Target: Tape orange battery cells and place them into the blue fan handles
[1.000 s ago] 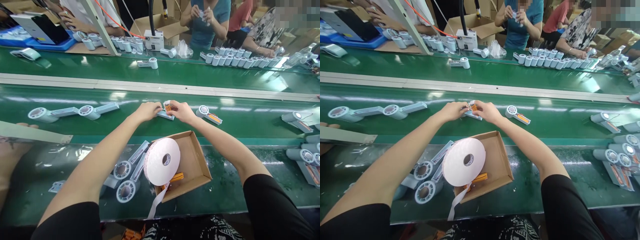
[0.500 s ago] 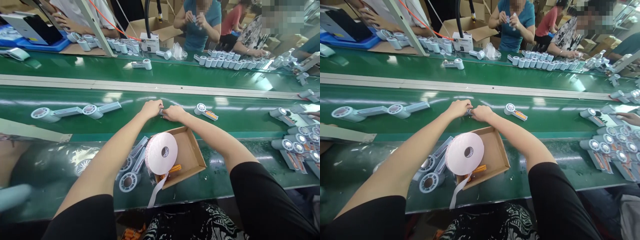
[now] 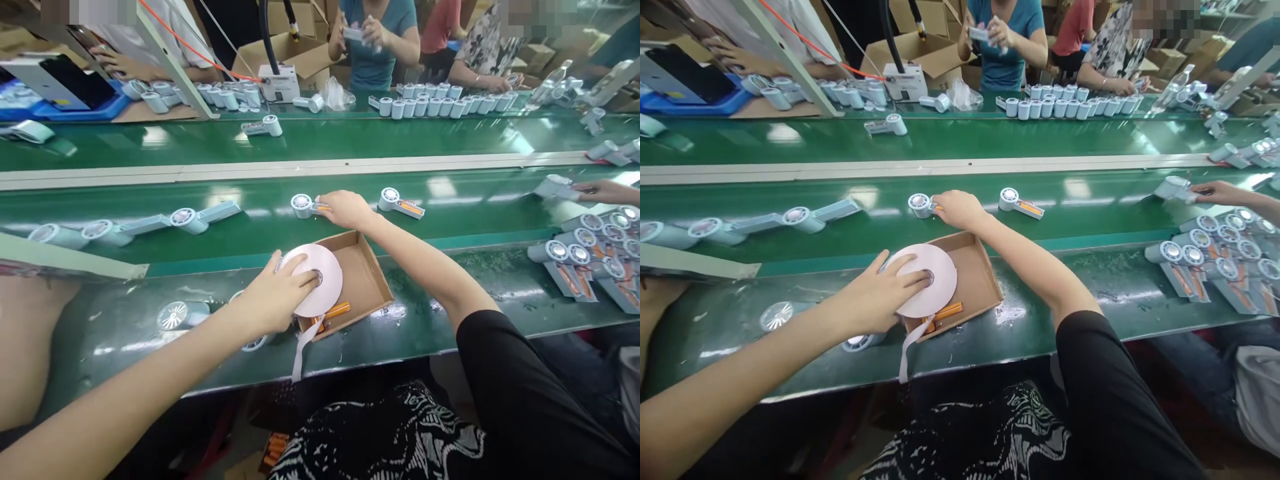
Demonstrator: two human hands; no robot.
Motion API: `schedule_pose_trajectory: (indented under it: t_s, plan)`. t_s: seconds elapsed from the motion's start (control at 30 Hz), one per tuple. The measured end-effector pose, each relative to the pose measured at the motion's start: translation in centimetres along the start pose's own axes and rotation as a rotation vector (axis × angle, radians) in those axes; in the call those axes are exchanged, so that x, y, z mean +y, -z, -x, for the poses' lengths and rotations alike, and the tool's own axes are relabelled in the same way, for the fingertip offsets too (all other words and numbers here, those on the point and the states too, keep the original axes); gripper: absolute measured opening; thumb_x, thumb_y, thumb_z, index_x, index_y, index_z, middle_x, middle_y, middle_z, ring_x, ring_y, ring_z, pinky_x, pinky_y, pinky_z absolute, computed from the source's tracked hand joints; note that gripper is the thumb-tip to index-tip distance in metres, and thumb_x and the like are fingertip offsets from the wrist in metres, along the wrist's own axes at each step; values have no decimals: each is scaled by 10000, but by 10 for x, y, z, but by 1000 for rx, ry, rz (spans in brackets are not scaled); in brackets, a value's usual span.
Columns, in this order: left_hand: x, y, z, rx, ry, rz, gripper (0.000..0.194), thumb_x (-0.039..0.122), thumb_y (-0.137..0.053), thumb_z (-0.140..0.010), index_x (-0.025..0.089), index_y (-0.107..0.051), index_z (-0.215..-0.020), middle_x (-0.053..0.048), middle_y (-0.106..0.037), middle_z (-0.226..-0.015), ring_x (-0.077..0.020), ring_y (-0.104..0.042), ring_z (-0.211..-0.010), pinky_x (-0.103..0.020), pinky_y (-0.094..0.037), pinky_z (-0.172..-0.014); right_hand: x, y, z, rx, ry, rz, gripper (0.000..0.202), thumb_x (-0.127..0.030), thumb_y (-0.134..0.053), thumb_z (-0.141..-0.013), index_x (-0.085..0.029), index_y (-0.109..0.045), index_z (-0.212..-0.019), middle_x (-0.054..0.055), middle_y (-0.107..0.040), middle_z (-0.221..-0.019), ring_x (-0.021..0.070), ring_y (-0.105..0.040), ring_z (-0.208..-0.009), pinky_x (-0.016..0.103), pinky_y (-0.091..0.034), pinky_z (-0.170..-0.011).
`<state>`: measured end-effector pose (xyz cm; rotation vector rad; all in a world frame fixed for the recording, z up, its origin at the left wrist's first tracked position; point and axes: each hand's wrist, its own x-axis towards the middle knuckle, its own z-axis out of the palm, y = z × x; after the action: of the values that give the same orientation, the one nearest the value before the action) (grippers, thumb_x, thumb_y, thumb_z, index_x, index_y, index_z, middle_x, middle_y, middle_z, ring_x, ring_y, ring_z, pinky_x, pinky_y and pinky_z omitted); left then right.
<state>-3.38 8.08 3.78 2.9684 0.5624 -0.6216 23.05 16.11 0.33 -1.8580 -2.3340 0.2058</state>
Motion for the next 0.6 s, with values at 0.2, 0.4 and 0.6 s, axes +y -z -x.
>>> schedule_pose_trajectory:
  t_s: [0.2,0.4,0.6]
  plan:
    - [4,-11,11,189,39,-3,476,161,-686,-827,173,-755,-1297,-130,-732,-1364,-464,-489,-1431,-622,-466,-1168,-34,15,129,-142,164,-269,399,-528,-603,-1094,-185,-796,-1027,58,-799,-909,193,-680,-787,307,-413,-752]
    - [-27,-37,60,543,136,176,481,334,-557,-978,235,-588,-1448,-112,-685,-1358,-381,-543,-1337,-579,-557,-1088,-32,-30,191,-262,245,-113,403,-390,-636,-1078,-141,-803,-808,124,-804,-815,235,-719,-829,453,-426,-1063]
    - [16,-34,95,841,216,195,1085,384,-716,-764,458,-213,-1722,-100,-552,-1458,-440,-333,-1601,-727,-323,-1347,-58,-9,192,-151,219,-911,653,-588,-833,-921,-158,-715,-1399,148,-811,-1214,256,-770,-1064,373,-570,-948]
